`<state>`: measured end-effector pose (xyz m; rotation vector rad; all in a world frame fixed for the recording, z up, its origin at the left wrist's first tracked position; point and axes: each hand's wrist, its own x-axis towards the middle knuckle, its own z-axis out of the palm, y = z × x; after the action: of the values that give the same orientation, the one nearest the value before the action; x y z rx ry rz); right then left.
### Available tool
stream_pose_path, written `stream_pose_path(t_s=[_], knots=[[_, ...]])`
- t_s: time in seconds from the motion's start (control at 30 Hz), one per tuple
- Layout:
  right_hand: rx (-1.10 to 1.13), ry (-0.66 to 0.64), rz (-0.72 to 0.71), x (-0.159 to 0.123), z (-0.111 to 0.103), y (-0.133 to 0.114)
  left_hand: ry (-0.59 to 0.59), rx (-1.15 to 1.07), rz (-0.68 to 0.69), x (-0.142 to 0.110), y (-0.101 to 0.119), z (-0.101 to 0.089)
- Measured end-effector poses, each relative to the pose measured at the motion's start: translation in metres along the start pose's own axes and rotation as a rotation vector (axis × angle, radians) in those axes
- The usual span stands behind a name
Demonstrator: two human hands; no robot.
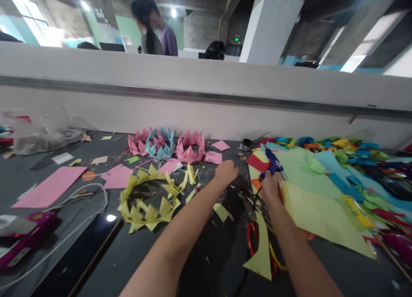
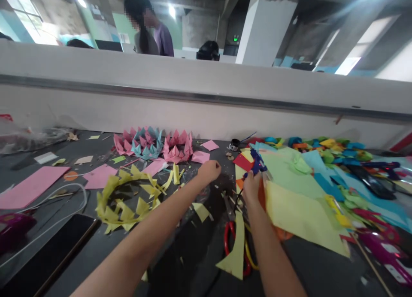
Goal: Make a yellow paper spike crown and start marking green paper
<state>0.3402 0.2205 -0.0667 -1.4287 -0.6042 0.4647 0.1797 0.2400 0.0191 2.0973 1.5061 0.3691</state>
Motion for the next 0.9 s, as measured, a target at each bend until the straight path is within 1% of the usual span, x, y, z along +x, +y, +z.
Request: stream_pose_path(t_s=[0.07,0.17,0.3,0.43,0.53,0.6,0.67,0.77,0.9], knots=[[0.034,0.027,-0.001,0.000,0.000,0.000,0.008,0.043,-0.030,0.042,0.001,0.008],[0.071,0.013,-0.030,-0.001,0.001,-0.001,0.045,0.086,-0.018,0.085,0.001,0.022],[0.055,-0.018,-0.066,-0.002,-0.001,0.002,0.074,0.073,0.045,0.119,0.013,0.040],[-0.007,-0.030,-0.071,0.003,-0.006,0.010,0.011,0.050,0.103,0.136,0.029,0.048],[-0.039,-0.040,-0.074,0.006,-0.008,0.012,-0.037,0.087,0.136,0.133,0.032,0.044],[-0.048,-0.038,-0.073,0.005,-0.008,0.013,-0.052,0.127,0.162,0.122,0.030,0.038],[-0.052,-0.036,-0.057,0.004,-0.006,0.013,-0.063,0.169,0.192,0.105,0.024,0.031],[-0.056,-0.046,-0.008,0.002,-0.001,0.015,-0.068,0.226,0.216,0.071,0.013,0.023],[-0.086,-0.060,0.032,0.001,0.004,0.017,-0.053,0.276,0.162,0.031,-0.003,0.024]])
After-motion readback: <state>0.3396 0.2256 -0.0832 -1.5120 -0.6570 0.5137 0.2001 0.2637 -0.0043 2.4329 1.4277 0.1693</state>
